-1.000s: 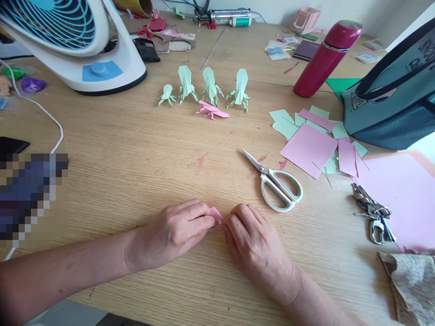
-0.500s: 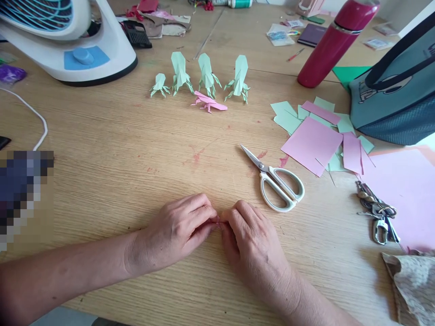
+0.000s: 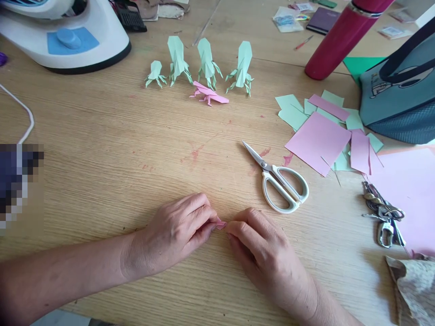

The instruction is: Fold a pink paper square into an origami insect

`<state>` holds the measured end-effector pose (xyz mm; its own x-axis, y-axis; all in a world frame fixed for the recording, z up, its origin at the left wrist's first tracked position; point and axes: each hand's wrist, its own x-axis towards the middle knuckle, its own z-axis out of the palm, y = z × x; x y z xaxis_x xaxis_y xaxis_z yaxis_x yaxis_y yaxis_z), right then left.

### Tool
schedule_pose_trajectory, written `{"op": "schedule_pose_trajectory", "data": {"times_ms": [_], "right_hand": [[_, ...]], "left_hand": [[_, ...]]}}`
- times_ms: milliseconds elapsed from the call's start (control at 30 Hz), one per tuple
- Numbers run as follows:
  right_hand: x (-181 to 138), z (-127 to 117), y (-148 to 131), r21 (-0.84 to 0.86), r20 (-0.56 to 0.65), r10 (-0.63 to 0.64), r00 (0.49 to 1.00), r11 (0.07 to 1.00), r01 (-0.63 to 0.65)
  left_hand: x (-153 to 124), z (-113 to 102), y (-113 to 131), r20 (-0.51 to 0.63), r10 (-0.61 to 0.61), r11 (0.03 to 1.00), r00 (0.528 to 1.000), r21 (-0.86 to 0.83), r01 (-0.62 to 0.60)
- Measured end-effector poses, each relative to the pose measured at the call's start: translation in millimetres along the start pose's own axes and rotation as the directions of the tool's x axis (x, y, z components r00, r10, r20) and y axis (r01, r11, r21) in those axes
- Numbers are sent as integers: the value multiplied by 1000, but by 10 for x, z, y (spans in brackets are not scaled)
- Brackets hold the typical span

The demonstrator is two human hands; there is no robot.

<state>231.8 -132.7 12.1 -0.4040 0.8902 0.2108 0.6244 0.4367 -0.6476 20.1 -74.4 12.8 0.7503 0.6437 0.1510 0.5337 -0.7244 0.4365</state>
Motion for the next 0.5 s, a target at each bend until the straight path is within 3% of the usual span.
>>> {"op": "schedule_pose_trajectory", "data": {"times_ms": [500], "right_hand": [[-70, -63, -5, -109, 134, -190, 973, 973, 205]], "left_hand": [[33, 21, 0, -44, 5, 999, 999, 32, -4]]}}
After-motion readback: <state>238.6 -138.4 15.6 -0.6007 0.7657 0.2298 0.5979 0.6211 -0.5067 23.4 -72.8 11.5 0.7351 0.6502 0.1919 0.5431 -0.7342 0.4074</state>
